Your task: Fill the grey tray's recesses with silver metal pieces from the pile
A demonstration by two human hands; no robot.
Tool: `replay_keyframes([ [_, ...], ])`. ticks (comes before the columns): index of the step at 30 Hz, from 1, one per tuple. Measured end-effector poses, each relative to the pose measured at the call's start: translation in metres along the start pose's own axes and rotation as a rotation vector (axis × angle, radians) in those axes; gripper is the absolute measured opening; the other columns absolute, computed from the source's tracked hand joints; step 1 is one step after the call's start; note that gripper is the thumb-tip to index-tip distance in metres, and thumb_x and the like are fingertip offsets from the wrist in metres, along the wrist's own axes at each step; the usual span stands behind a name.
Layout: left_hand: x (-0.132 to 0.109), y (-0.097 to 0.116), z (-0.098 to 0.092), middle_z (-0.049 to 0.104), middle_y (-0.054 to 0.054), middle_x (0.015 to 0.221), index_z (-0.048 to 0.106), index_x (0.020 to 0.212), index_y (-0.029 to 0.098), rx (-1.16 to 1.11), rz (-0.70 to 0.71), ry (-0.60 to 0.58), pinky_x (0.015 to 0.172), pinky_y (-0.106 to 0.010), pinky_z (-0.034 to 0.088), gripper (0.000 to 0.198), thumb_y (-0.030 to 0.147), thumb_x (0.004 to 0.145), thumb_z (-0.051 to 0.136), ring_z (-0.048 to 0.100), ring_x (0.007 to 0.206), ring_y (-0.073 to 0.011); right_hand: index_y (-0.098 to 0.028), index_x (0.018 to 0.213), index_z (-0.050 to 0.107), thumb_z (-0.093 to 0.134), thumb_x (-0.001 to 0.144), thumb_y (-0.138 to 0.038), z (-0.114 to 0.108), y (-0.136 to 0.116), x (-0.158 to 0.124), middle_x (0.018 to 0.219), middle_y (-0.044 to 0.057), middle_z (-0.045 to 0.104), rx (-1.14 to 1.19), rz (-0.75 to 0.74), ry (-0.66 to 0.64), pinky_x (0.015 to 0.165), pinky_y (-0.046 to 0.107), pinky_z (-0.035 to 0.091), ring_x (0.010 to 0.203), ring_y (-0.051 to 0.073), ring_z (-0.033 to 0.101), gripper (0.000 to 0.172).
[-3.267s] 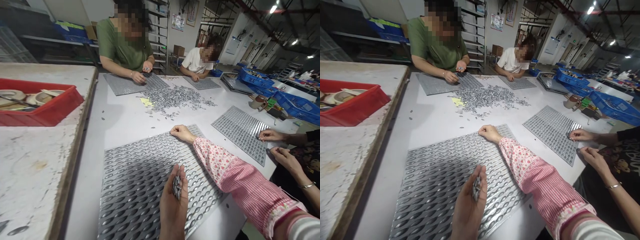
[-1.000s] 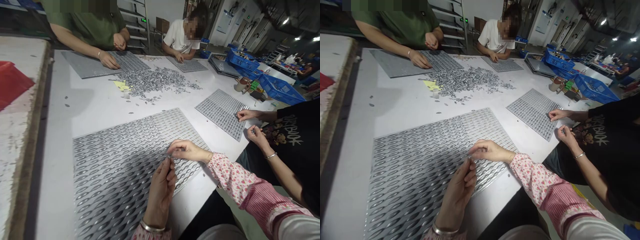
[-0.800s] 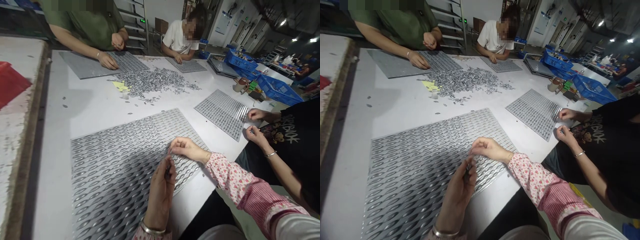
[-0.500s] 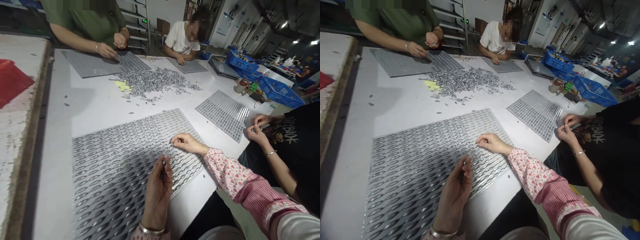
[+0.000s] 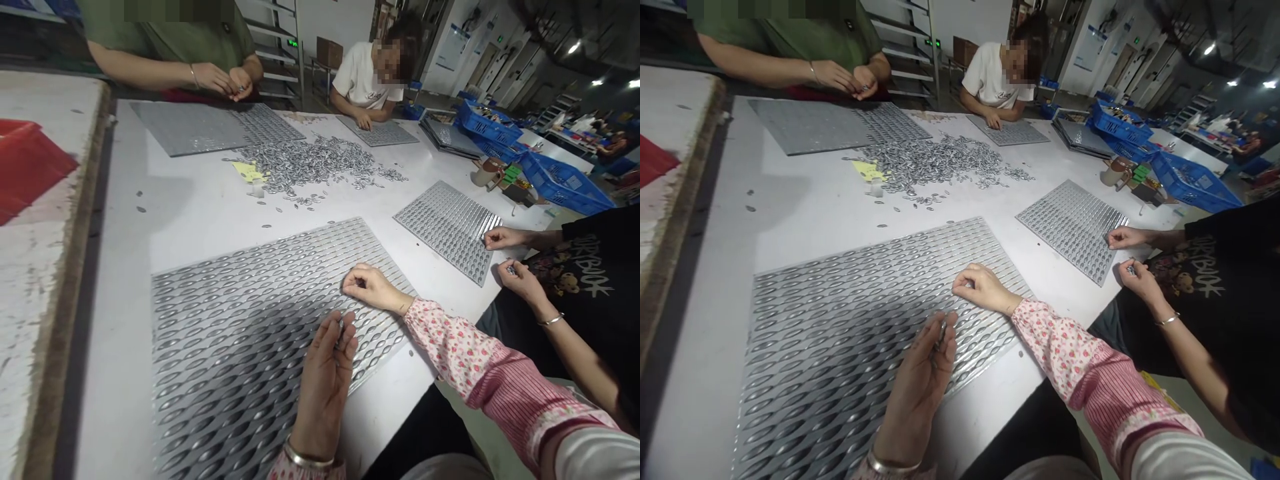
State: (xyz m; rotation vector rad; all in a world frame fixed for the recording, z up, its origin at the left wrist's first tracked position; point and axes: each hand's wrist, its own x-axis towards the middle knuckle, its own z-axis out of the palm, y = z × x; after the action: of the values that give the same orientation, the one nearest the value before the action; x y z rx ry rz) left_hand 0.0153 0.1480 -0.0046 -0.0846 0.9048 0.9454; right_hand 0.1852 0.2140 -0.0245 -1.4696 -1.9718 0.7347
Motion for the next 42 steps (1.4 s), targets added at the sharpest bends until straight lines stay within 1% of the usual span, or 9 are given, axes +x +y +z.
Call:
replay_keyframes([
  [3, -0.002, -0.002, 0.001, 0.071, -0.005, 0.082, 0.067, 0.093, 0.013, 0.047, 0.03, -0.038, 0.049, -0.015, 0.051, 0.016, 0.005, 0.081, 0.063, 0.064, 0.059, -0.0078, -0.016, 0.087, 0.068, 0.059, 0.09, -0.033, -0.013, -0.023, -0.007, 0.086, 0.004, 0.061, 0.183, -0.089, -0.161, 0.076, 0.026, 0.045, 0.082, 0.014, 0.057, 0.019],
  [6, -0.003, -0.003, 0.001, 0.065, 0.002, 0.074, 0.069, 0.09, 0.015, 0.072, 0.044, -0.089, 0.042, -0.011, 0.042, 0.022, 0.009, 0.069, 0.076, 0.055, 0.051, -0.0038, -0.018, 0.092, 0.07, 0.065, 0.086, -0.032, -0.024, -0.046, -0.013, 0.091, 0.004, 0.063, 0.093, -0.223, -0.34, 0.084, 0.028, 0.044, 0.09, 0.016, 0.057, 0.016],
  [11, -0.001, -0.008, -0.002, 0.065, 0.001, 0.079, 0.071, 0.085, 0.015, 0.082, 0.07, -0.068, 0.051, -0.012, 0.045, 0.022, 0.008, 0.065, 0.078, 0.052, 0.055, -0.003, -0.018, 0.088, 0.069, 0.067, 0.084, -0.026, -0.028, -0.057, -0.015, 0.084, 0.003, 0.061, -0.113, -0.205, -0.388, 0.078, 0.026, 0.044, 0.084, 0.015, 0.057, 0.009],
  [19, -0.005, -0.01, -0.003, 0.062, 0.0, 0.077, 0.071, 0.084, 0.015, 0.189, 0.155, -0.172, 0.045, -0.016, 0.04, 0.022, 0.026, 0.067, 0.081, 0.049, 0.054, -0.0057, -0.017, 0.078, 0.065, 0.066, 0.086, -0.028, -0.027, -0.046, -0.026, 0.079, 0.002, 0.063, 0.054, -0.227, -0.181, 0.076, 0.027, 0.045, 0.079, 0.014, 0.056, 0.014],
  [27, 0.002, -0.012, -0.008, 0.056, 0.003, 0.063, 0.065, 0.07, 0.014, 0.122, 0.064, -0.214, 0.039, -0.011, 0.034, 0.022, 0.026, 0.065, 0.083, 0.036, 0.044, -0.0008, -0.014, 0.088, 0.069, 0.07, 0.081, -0.04, -0.017, -0.036, -0.032, 0.075, 0.002, 0.061, 0.418, -0.081, -0.256, 0.065, 0.025, 0.044, 0.069, 0.012, 0.053, 0.027],
  [32, 0.0, -0.011, -0.007, 0.071, -0.011, 0.099, 0.069, 0.101, 0.013, 0.101, 0.063, -0.126, 0.065, -0.016, 0.054, 0.02, 0.011, 0.083, 0.063, 0.065, 0.077, -0.0098, -0.015, 0.091, 0.061, 0.06, 0.086, -0.049, -0.009, -0.01, -0.013, 0.083, 0.004, 0.064, 0.618, 0.083, -0.11, 0.071, 0.026, 0.046, 0.074, 0.012, 0.058, 0.035],
  [34, -0.001, -0.01, -0.005, 0.072, -0.014, 0.103, 0.066, 0.107, 0.012, 0.104, 0.03, -0.094, 0.068, -0.018, 0.056, 0.025, 0.006, 0.085, 0.056, 0.068, 0.083, -0.0119, -0.015, 0.09, 0.06, 0.058, 0.087, -0.047, -0.01, 0.001, -0.001, 0.079, 0.003, 0.063, 0.507, 0.101, -0.059, 0.068, 0.025, 0.044, 0.071, 0.012, 0.056, 0.032],
  [38, -0.001, -0.009, -0.001, 0.074, -0.011, 0.088, 0.065, 0.094, 0.01, 0.073, -0.015, 0.017, 0.056, -0.014, 0.054, 0.016, 0.002, 0.086, 0.054, 0.068, 0.069, -0.0094, -0.015, 0.085, 0.065, 0.058, 0.089, -0.032, -0.013, 0.015, 0.017, 0.074, 0.001, 0.061, 0.096, 0.008, -0.106, 0.067, 0.023, 0.04, 0.068, 0.011, 0.052, 0.019],
  [42, -0.001, -0.008, 0.001, 0.074, -0.011, 0.087, 0.064, 0.087, 0.011, 0.018, -0.03, 0.016, 0.057, -0.016, 0.056, 0.015, 0.001, 0.086, 0.053, 0.069, 0.069, -0.011, -0.015, 0.079, 0.066, 0.059, 0.088, -0.026, -0.007, 0.017, 0.02, 0.07, -0.001, 0.061, -0.024, 0.019, -0.111, 0.065, 0.021, 0.037, 0.065, 0.009, 0.051, 0.016],
])
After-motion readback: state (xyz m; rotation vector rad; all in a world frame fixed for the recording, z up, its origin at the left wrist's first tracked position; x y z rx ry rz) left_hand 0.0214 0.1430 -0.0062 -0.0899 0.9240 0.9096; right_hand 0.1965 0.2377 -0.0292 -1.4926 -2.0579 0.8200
